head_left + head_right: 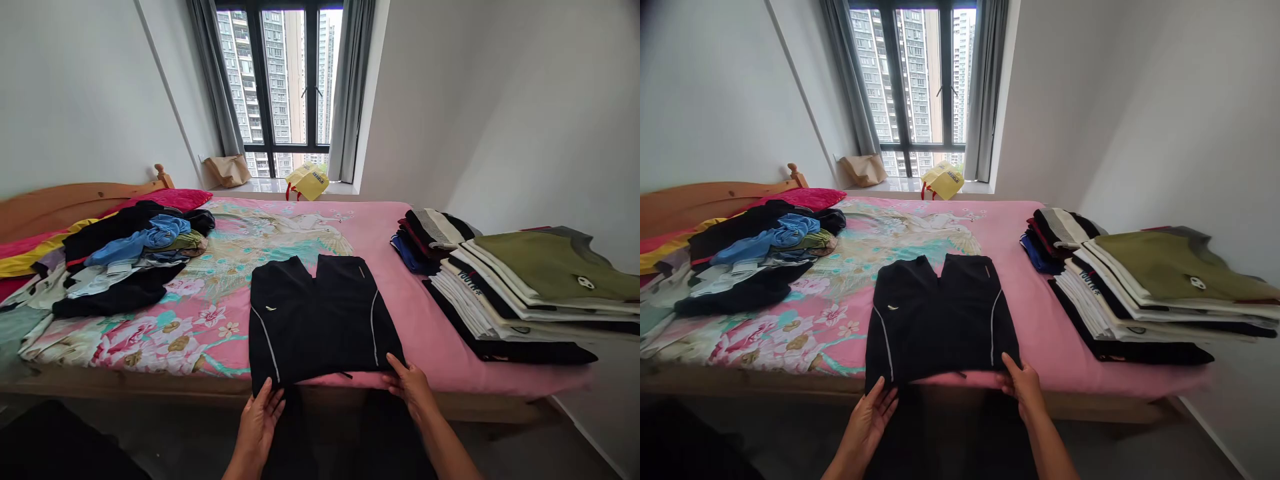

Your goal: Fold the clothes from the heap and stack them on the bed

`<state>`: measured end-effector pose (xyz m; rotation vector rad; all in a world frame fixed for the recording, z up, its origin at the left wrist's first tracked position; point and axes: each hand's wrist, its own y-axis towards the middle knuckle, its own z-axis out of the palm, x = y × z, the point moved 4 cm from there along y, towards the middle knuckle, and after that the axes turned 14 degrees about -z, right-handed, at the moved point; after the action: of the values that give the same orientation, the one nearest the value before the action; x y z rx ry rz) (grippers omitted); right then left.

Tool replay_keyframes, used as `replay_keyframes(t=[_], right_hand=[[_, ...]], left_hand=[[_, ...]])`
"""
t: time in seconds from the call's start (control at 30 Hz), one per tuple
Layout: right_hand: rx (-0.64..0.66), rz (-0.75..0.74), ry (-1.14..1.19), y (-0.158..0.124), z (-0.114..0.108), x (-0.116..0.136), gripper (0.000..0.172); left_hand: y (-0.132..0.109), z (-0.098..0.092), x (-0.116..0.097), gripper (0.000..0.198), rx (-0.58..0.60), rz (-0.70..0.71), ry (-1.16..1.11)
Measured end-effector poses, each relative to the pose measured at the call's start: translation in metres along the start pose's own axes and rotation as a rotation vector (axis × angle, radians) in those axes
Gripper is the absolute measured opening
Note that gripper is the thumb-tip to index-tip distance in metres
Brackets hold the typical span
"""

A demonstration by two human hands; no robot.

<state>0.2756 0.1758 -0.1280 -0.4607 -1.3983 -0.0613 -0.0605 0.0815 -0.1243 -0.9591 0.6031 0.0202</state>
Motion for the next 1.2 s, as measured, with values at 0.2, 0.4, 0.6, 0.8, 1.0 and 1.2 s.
replay_keyframes(t=[0.2, 0.4, 0.6, 0.8, 1.0, 1.2], right_hand=[[-0.071, -0.037, 0.064, -0.014, 0.005, 0.003, 0.051], [-0.193, -0.029, 0.203, -0.041, 0.013, -0.016, 0.051], [-0.196, 0.008, 0.269, -0.063, 0.017, -0.025, 0.053], [-0.155, 0.024, 0.279, -0.069, 0.014, -0.032, 0.048], [-0.163, 0.012, 0.281, -0.066, 0.014, -0.038, 0.048], [-0.159, 0.029, 0.292, -0.066, 0.015, -0.038, 0.051]], left_hand=[[-0.012, 0.009, 0.003, 0.009, -0.005, 0.026, -0.057], [-0.025, 0.004, 0.007, 0.012, -0.020, -0.044, -0.305], [-0.029, 0.003, 0.001, 0.015, -0.063, -0.086, -0.355], [-0.028, -0.003, 0.014, 0.015, -0.083, -0.167, -0.247], [-0.046, 0.024, 0.062, 0.022, -0.014, -0.391, 0.020], [-0.044, 0.065, 0.077, 0.037, 0.014, -0.411, 0.098]])
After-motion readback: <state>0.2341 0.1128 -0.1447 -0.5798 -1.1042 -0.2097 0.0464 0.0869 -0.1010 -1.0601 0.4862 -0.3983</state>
